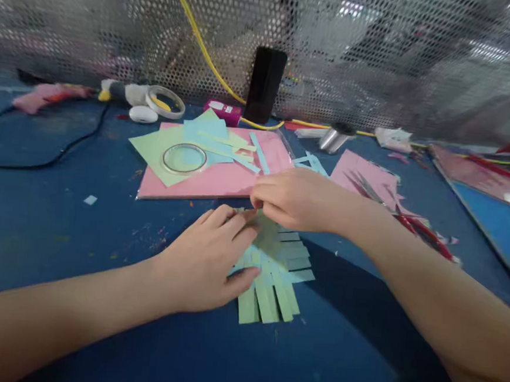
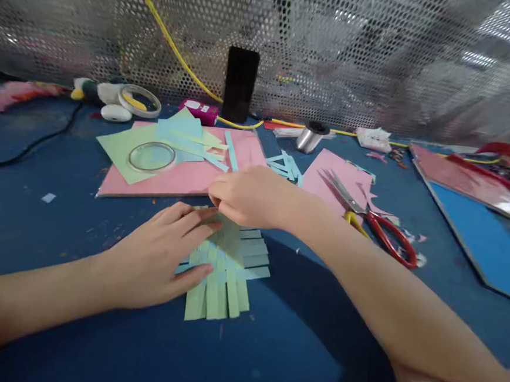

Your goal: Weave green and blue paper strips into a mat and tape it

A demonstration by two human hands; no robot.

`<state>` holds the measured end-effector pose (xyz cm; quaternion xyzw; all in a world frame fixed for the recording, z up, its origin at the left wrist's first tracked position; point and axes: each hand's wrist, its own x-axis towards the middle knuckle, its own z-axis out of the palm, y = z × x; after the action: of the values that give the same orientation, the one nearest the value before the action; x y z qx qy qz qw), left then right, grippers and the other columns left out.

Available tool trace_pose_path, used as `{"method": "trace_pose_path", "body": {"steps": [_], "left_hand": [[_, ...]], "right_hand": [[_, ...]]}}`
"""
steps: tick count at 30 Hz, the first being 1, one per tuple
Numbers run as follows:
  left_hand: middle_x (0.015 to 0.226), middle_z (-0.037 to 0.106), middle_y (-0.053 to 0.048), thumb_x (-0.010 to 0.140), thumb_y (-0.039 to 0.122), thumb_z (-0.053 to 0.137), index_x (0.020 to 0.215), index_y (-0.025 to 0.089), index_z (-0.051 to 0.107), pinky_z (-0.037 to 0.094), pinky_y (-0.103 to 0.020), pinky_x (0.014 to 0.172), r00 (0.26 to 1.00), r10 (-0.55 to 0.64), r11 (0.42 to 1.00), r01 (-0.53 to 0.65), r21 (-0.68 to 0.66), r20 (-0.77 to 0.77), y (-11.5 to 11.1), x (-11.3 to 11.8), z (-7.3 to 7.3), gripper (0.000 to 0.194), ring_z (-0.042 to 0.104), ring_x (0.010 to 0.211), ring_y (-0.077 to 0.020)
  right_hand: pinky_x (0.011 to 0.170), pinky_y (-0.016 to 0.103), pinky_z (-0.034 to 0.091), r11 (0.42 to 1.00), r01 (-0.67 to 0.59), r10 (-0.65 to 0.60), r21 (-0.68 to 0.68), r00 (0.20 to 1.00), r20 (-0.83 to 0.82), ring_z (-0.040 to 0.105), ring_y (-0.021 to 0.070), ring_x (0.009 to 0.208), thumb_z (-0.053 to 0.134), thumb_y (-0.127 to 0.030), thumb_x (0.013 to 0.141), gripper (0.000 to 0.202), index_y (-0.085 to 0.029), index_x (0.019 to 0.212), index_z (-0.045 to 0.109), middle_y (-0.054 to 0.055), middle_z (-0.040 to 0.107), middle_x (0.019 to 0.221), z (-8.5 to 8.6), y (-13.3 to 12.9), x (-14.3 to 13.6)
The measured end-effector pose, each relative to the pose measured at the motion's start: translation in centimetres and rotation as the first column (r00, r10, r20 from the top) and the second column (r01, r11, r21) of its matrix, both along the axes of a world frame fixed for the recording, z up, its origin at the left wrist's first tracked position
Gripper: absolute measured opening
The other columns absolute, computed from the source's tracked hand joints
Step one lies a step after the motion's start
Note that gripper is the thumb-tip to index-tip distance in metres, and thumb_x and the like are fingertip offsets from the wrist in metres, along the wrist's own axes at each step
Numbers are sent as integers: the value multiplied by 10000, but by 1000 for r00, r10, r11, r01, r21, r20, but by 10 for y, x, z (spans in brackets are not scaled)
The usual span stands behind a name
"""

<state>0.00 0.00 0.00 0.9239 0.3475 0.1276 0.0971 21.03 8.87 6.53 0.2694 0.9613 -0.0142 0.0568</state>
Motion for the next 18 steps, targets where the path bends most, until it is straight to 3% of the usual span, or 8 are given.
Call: {"method": "trace_pose_path", "body": {"steps": [7, 12, 15, 18], "left_hand": [[1362, 595, -184, 1024, 445, 499, 1394, 90, 576, 501, -545, 971, 1000, 9, 1000, -9, 19, 2, 1, 2, 1, 519, 514, 1158, -360], [1431, 563, -192, 1032, 445, 482, 1418, 91, 561, 492, -552, 1011, 1000, 13, 999, -14, 32, 14, 1, 2, -1, 529, 507, 1223, -371], [1382, 586, -185, 1029, 442, 485, 1403, 87, 568, 495, -550, 1009, 1000, 4, 1000, -4, 19, 15, 1, 3, 0, 522, 511, 1212, -366], [1378, 581, -186, 1023, 432, 488, 1343, 94, 601, 505, -555, 980, 1000, 9, 999, -10, 31, 8, 2, 3, 1, 479, 516, 1182, -368]], "right_hand": [[754, 346, 420, 998, 63, -65, -30, 996, -55, 678, 239, 912, 441, -141, 957, 315, -150, 1075, 733, 97, 772, 1076, 4, 0, 5], [791, 320, 470, 963, 209, -244, -169, 943, -225, 693, 209, 946, 462, -126, 951, 328, -178, 1066, 765, 75, 788, 1066, 15, -8, 12], [739, 304, 482, 919, 269, -335, -287, 918, -211, 694, 188, 844, 554, -135, 887, 304, -194, 1092, 771, 58, 793, 1008, 6, -18, 15], [681, 299, 464, 910, 302, -378, -284, 887, -265, 638, 167, 722, 599, -135, 849, 282, -170, 1072, 769, 41, 749, 856, -14, -30, 17]]}}
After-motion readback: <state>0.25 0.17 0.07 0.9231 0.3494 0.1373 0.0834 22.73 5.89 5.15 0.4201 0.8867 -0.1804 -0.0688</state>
